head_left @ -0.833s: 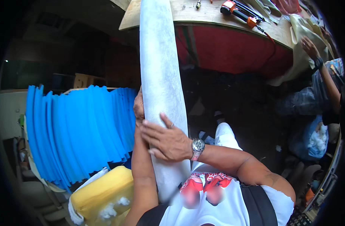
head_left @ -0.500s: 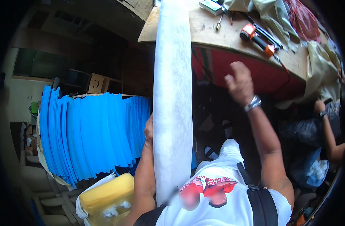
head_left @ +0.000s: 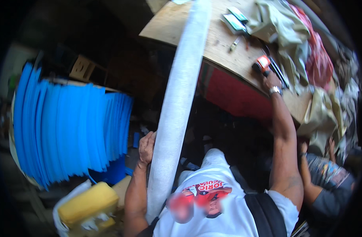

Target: Stapling foam padding and fabric to a curved wooden frame for furniture assembly.

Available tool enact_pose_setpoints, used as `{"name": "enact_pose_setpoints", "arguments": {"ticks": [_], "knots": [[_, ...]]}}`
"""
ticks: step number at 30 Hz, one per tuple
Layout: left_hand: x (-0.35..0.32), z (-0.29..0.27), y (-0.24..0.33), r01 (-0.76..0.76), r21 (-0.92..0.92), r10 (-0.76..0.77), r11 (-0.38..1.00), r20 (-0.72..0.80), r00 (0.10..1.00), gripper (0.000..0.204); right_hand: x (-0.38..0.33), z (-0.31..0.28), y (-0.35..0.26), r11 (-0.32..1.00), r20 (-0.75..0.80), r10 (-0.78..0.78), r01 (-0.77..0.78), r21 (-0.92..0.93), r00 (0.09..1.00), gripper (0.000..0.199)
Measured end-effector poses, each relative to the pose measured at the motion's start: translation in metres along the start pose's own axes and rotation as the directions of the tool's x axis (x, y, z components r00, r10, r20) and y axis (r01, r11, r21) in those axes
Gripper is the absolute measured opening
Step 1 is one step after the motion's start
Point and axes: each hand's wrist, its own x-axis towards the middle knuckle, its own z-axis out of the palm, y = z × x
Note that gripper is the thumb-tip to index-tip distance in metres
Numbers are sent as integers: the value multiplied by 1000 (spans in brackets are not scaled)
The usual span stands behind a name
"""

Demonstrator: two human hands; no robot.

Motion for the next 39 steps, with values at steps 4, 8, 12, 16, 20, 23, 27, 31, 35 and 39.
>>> {"name": "enact_pose_setpoints", "arguments": {"ticks": [4,8,12,16,20,23,27,31,35,39], "knots": [[18,0,10,172,-210,-154,962,101,983,37,-37,-32,-17,988,-108,-152,151,-24,982,42],[42,19,24,358,-504,-397,786,34,917,22,-97,-113,-34,875,-67,-448,453,172,891,37],[27,2,39,515,-691,-574,508,174,800,35,-245,-195,-120,699,125,-555,379,607,822,28],[23,5,45,496,-675,-602,546,95,793,36,-344,-265,-201,729,326,-657,462,505,680,43],[11,3,49,595,-632,-640,497,196,743,37,-384,-265,-274,792,473,-610,507,341,636,51],[3,2,60,579,-603,-641,548,142,754,35,-387,-257,-301,835,556,-528,513,201,642,53],[-5,9,60,589,-544,-631,598,132,764,36,-391,-238,-331,774,606,-513,633,20,608,71],[-11,6,62,616,-545,-629,569,193,753,41,-381,-225,-343,737,625,-496,673,-64,602,73],[-9,3,67,655,-557,-641,511,261,721,38,-377,-219,-345,700,664,-468,703,-123,583,71],[-9,14,70,662,-530,-669,529,219,710,37,-378,-219,-341,694,662,-491,714,-97,567,70]]}}
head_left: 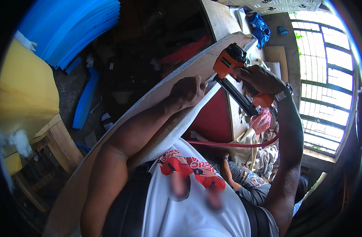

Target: Stapling foam padding and fabric to a curved wooden frame for furniture assembly.

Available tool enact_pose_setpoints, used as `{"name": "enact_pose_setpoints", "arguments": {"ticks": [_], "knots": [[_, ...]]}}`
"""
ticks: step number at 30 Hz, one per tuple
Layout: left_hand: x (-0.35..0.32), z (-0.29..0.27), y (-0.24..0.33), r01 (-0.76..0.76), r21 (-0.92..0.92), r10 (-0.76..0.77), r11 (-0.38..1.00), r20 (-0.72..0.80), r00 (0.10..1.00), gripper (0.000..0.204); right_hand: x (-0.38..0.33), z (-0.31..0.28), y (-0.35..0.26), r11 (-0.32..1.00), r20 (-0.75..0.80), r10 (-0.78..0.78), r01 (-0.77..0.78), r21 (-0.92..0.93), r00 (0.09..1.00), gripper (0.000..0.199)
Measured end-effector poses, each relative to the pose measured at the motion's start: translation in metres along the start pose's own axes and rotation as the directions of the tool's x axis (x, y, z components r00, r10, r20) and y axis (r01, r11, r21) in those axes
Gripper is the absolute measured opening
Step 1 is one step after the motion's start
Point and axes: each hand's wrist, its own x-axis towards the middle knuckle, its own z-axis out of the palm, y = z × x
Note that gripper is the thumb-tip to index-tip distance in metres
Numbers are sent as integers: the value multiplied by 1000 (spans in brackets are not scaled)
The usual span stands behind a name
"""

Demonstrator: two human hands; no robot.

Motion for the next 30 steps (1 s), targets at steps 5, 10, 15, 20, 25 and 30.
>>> {"name": "enact_pose_setpoints", "arguments": {"ticks": [5,10,15,20,25,30], "knots": [[1,0,-3,-2,32,2,999,-9,1000,33,-15,15,-12,994,-29,-55,53,-92,998,68],[0,-4,3,7,-7,-7,1000,53,999,33,-19,18,-7,989,5,-62,62,-134,998,67],[-4,-5,3,2,27,-5,1000,79,997,34,-24,27,-11,976,36,-125,129,-178,991,65],[-5,-3,5,28,-5,-27,1000,90,996,28,-35,36,-14,972,46,-201,205,-117,979,69],[-7,-7,16,58,-150,-55,987,26,998,23,-40,34,2,988,40,-113,117,-104,993,68],[4,-1,7,-224,-36,209,974,-246,947,29,-78,18,73,971,-252,-108,156,179,962,62]]}}
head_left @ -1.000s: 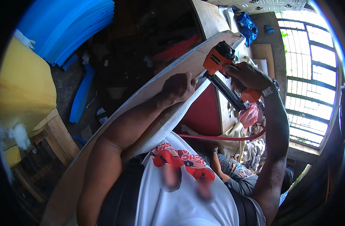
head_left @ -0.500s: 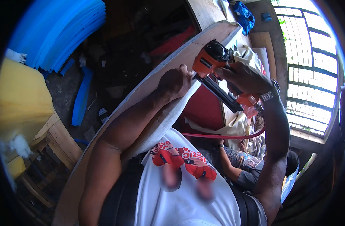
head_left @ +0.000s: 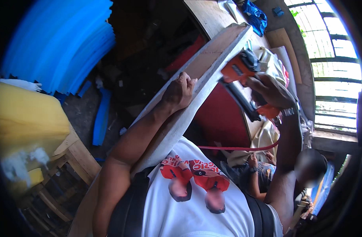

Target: Stapling foam padding and fabric to a curved wooden frame for furniture assembly.

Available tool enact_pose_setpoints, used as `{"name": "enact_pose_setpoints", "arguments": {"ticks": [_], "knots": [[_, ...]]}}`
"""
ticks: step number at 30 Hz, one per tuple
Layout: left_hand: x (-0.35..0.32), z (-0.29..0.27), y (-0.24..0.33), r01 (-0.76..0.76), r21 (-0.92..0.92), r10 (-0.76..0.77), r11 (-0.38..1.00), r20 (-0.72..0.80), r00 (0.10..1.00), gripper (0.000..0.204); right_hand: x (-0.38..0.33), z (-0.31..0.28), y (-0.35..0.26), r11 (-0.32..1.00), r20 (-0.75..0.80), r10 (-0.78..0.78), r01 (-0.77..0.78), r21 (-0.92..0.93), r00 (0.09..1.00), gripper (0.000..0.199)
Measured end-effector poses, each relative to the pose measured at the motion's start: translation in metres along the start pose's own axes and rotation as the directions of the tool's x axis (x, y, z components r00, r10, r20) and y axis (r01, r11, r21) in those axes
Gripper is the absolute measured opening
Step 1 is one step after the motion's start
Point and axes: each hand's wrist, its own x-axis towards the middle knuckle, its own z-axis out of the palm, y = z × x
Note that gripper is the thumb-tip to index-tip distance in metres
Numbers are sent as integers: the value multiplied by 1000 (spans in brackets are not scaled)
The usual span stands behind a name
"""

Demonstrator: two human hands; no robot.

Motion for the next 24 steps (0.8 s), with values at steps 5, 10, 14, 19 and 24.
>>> {"name": "enact_pose_setpoints", "arguments": {"ticks": [5,10,14,19,24], "knots": [[6,-25,28,76,-20,-65,997,324,944,42,-14,8,153,972,-206,115,-66,227,972,43],[-1,-50,56,-2,88,-37,996,438,898,39,6,94,296,959,-508,283,-233,161,813,42],[1,-64,53,40,154,-101,987,408,907,32,21,148,347,890,-535,450,-411,199,715,66],[9,-71,51,91,205,-157,974,333,930,29,35,139,403,818,-545,515,-569,83,661,65],[22,-69,52,86,255,-175,963,350,920,31,66,136,423,751,-619,543,-658,55,568,66]]}}
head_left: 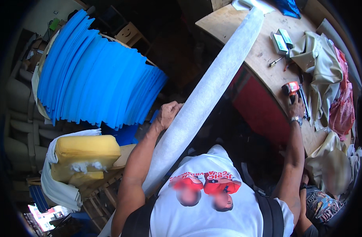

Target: Stapling foam padding and fabric to a curved wooden frame for furniture assembly.

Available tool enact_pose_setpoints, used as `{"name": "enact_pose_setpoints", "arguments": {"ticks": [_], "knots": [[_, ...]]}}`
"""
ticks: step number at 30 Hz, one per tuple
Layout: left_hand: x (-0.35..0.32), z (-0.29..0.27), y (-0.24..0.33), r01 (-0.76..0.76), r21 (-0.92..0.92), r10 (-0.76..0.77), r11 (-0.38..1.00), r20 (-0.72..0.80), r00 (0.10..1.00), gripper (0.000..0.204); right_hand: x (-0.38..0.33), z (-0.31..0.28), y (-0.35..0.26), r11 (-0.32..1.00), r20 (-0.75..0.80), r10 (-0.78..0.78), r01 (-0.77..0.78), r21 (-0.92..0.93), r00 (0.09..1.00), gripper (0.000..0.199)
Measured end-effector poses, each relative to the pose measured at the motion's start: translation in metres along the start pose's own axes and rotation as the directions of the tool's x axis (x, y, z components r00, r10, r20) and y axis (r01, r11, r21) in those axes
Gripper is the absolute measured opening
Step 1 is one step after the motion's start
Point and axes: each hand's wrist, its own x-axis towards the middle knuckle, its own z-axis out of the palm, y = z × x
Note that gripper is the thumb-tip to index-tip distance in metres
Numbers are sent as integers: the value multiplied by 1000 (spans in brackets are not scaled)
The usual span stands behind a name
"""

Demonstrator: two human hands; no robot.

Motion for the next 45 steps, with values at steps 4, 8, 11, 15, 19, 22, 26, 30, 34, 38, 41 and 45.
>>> {"name": "enact_pose_setpoints", "arguments": {"ticks": [4,8,11,15,19,22,26,30,34,38,41,45], "knots": [[3,-4,-3,93,-115,-97,989,-34,995,38,-22,-12,-73,882,-240,-294,359,306,925,43],[12,-15,-16,207,66,-210,976,45,977,54,-151,-75,-208,367,-713,-478,854,369,513,43],[1,-5,-3,272,43,-274,961,60,960,68,-250,-97,-247,115,-663,-636,898,425,395,55],[-40,-29,-39,266,-231,-250,936,95,964,72,-368,-108,-286,63,-565,-737,871,487,370,62],[-79,-38,-13,61,-9,-60,998,97,993,65,-442,-111,-277,-53,-578,-710,788,613,402,47],[-79,-18,-23,1,-268,12,963,49,999,63,-455,-110,-256,-115,-554,-539,596,795,634,30],[-79,2,-3,49,-363,-38,931,38,999,66,-447,-55,-244,74,-15,-182,29,997,983,33],[-48,21,17,87,-203,-90,975,-4,996,72,-380,32,-240,14,306,-107,-306,952,946,58],[-39,29,16,72,-306,-56,949,61,997,64,-311,47,-269,83,312,-9,-310,947,950,57],[-44,34,7,109,-609,-18,785,154,988,52,-269,12,-296,-49,256,-95,-262,964,962,64],[-40,45,-5,63,-601,25,797,136,990,47,-279,-4,-295,-122,179,-163,-200,972,970,68],[-35,46,-9,110,-635,-1,764,170,985,50,-304,-31,-290,-121,-33,-240,3,993,970,69]]}}
